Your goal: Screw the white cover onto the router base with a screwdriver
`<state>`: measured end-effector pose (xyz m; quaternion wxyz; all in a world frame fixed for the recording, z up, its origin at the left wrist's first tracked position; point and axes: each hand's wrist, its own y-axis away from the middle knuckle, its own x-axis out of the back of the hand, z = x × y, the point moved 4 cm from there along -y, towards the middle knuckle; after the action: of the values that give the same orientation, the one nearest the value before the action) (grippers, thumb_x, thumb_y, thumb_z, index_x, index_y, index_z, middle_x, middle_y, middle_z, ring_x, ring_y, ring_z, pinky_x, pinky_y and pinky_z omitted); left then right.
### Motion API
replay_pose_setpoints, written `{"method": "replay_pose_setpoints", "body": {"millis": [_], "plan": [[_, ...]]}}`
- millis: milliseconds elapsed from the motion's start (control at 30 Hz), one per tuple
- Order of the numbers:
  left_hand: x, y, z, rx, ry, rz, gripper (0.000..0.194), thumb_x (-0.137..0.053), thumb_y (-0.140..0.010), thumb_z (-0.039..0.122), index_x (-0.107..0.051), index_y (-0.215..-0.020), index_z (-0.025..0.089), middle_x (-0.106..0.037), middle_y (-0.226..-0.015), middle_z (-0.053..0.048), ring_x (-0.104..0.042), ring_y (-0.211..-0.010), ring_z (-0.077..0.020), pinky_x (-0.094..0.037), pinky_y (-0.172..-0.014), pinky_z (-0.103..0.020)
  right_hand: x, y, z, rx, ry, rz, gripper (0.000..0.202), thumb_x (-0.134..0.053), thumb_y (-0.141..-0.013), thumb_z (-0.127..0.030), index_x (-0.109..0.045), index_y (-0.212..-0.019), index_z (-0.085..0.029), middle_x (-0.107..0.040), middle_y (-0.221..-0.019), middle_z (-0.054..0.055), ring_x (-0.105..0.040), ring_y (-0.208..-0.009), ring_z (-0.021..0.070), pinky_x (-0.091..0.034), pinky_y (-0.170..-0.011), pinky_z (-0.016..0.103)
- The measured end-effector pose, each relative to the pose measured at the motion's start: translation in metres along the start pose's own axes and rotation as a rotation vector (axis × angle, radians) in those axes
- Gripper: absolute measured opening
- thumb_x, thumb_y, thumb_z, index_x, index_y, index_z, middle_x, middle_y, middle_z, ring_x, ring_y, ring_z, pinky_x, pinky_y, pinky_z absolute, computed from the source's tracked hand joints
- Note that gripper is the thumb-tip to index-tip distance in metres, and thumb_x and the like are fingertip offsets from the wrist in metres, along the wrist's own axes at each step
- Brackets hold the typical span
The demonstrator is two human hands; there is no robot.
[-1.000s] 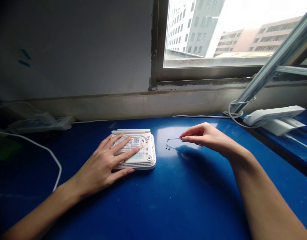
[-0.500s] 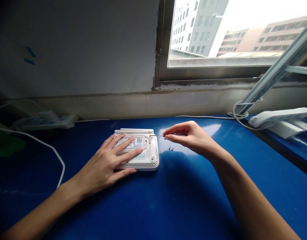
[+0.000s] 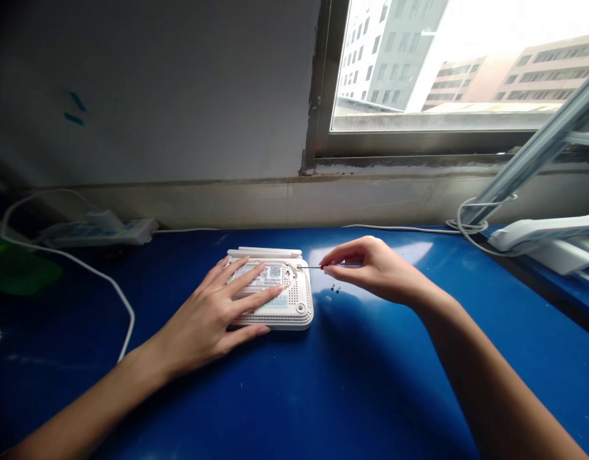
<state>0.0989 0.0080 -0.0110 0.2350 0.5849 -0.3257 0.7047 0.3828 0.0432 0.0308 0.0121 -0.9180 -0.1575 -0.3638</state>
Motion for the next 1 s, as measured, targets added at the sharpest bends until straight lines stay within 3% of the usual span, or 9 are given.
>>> {"method": "replay_pose_setpoints", "body": {"millis": [267, 467, 567, 667, 767, 900, 1000], "plan": [[0.002, 0.0, 0.0, -0.013, -0.003, -0.013, 0.066, -0.062, -0.102, 0.057, -0.039, -0.163, 0.046, -0.037, -0.172, -0.008, -0.032, -0.158, -0.0465, -0.028, -0.122, -0.078, 0.016, -0.022, -0.051, 0.158, 0.523, -0.007, 0.019, -0.073, -0.084, -0.028, -0.088, -0.095, -0.027, -0.083, -0.087, 0.002, -0.073, -0.07, 0.0195, -0.052, -0.064, 0.029], [0.003, 0.001, -0.003, -0.027, 0.012, -0.021, 0.065, -0.061, -0.103, 0.057, -0.039, -0.164, 0.045, -0.037, -0.173, -0.006, -0.031, -0.159, -0.0454, -0.027, -0.123, -0.078, 0.0, -0.047, -0.08, 0.302, 0.672, -0.022, 0.027, -0.075, -0.069, -0.007, -0.085, -0.086, -0.026, -0.082, -0.087, 0.005, -0.076, -0.075, 0.0248, -0.052, -0.06, 0.03], [0.004, 0.003, -0.005, -0.042, 0.031, -0.009, 0.065, -0.063, -0.102, 0.057, -0.042, -0.162, 0.046, -0.039, -0.172, -0.005, -0.032, -0.159, -0.045, -0.026, -0.123, -0.078, -0.011, -0.051, -0.089, 0.418, 0.666, 0.028, 0.032, -0.077, -0.072, -0.008, -0.083, -0.097, -0.027, -0.081, -0.089, 0.005, -0.074, -0.072, 0.0239, -0.051, -0.057, 0.029], [0.009, 0.006, -0.006, -0.059, 0.043, -0.001, 0.065, -0.066, -0.1, 0.057, -0.044, -0.161, 0.046, -0.042, -0.17, -0.004, -0.035, -0.157, -0.0446, -0.028, -0.123, -0.077, -0.017, -0.046, -0.088, 0.448, 0.509, 0.129, 0.039, -0.081, -0.081, -0.018, -0.074, -0.118, -0.027, -0.078, -0.082, 0.001, -0.071, -0.063, 0.0189, -0.047, -0.051, 0.026], [0.014, 0.009, -0.002, -0.066, 0.042, -0.003, 0.067, -0.071, -0.097, 0.056, -0.049, -0.159, 0.043, -0.048, -0.167, -0.005, -0.04, -0.155, -0.0433, -0.031, -0.123, -0.073, -0.025, -0.033, -0.078, 0.497, 0.396, 0.257, 0.051, -0.083, -0.086, -0.024, -0.064, -0.134, -0.028, -0.076, -0.08, -0.003, -0.069, -0.064, 0.0164, -0.05, -0.059, 0.025], [0.02, 0.011, 0.003, -0.04, 0.031, -0.002, 0.072, -0.077, -0.093, 0.056, -0.053, -0.157, 0.038, -0.055, -0.162, -0.006, -0.045, -0.149, -0.0446, -0.037, -0.119, -0.07, -0.037, -0.015, -0.057, 0.592, 0.322, 0.474, 0.039, -0.08, -0.092, -0.026, -0.065, -0.128, -0.025, -0.076, -0.086, -0.001, -0.068, -0.066, 0.0149, -0.056, -0.069, 0.027], [0.023, 0.01, 0.004, -0.03, 0.035, 0.003, 0.076, -0.081, -0.089, 0.056, -0.055, -0.156, 0.034, -0.058, -0.159, -0.006, -0.048, -0.145, -0.0436, -0.04, -0.117, -0.066, -0.041, -0.009, -0.046, 0.611, 0.316, 0.631, 0.041, -0.084, -0.09, -0.03, -0.067, -0.126, -0.022, -0.077, -0.09, 0.002, -0.069, -0.067, 0.0167, -0.059, -0.072, 0.031]]}}
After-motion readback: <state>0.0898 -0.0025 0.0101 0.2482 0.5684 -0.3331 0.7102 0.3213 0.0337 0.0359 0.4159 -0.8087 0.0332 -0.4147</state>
